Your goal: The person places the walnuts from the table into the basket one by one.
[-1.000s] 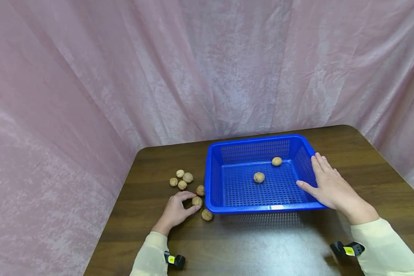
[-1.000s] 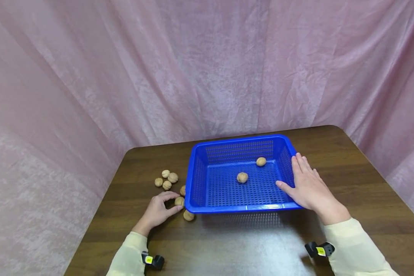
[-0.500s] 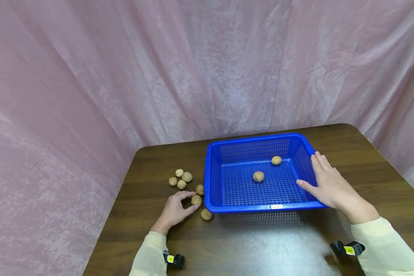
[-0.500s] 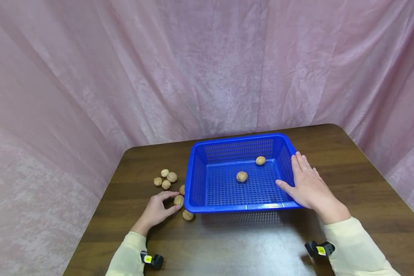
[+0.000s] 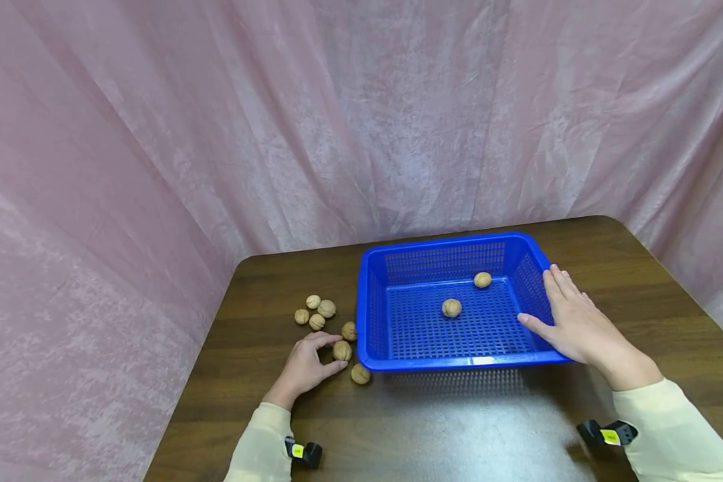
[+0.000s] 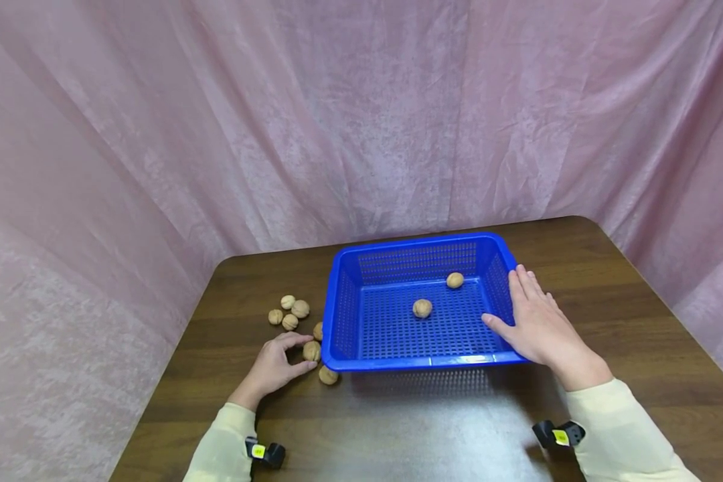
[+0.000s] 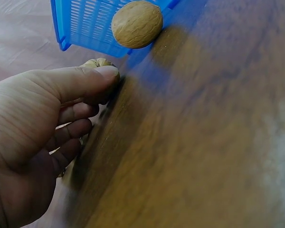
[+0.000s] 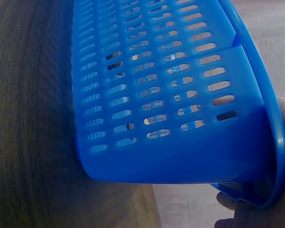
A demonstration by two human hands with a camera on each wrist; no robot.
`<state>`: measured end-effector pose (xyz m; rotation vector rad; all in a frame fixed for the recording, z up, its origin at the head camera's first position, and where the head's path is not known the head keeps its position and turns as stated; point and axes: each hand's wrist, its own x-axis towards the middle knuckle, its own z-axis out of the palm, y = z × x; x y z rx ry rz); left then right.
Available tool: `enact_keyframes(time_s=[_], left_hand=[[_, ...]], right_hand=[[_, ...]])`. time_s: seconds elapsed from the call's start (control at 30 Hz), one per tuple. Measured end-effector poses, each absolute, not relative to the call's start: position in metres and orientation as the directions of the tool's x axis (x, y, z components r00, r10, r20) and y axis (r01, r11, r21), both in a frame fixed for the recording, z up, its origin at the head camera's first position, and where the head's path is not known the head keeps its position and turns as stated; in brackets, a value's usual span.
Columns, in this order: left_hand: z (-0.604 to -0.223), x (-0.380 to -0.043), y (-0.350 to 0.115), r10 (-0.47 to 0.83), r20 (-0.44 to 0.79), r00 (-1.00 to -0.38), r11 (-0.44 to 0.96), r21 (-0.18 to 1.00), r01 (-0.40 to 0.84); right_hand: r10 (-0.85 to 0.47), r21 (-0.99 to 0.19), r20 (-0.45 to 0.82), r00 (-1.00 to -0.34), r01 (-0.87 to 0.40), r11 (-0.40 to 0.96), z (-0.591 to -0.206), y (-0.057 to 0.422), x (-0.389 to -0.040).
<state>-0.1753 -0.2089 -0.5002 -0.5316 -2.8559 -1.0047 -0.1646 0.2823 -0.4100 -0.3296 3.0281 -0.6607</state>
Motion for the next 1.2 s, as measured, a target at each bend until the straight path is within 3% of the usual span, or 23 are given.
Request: enact_keyframes(time_s=[0.7, 1.2], left_hand=[[-0.492, -0.174, -0.211, 0.271, 0.279, -0.921, 0.713, 0.585, 0.387], [-0.435, -0.182, -0.209, 0.327, 0.444, -0.834, 0.655, 0.53, 0.539]], right_hand=[[-0.211, -0.416, 0.026, -0.977, -0.203, 0.886, -0.411, 0.283, -0.164], [-0.205, -0.418, 0.024, -0.978, -0.196, 0.887, -0.411, 0.281, -0.164]])
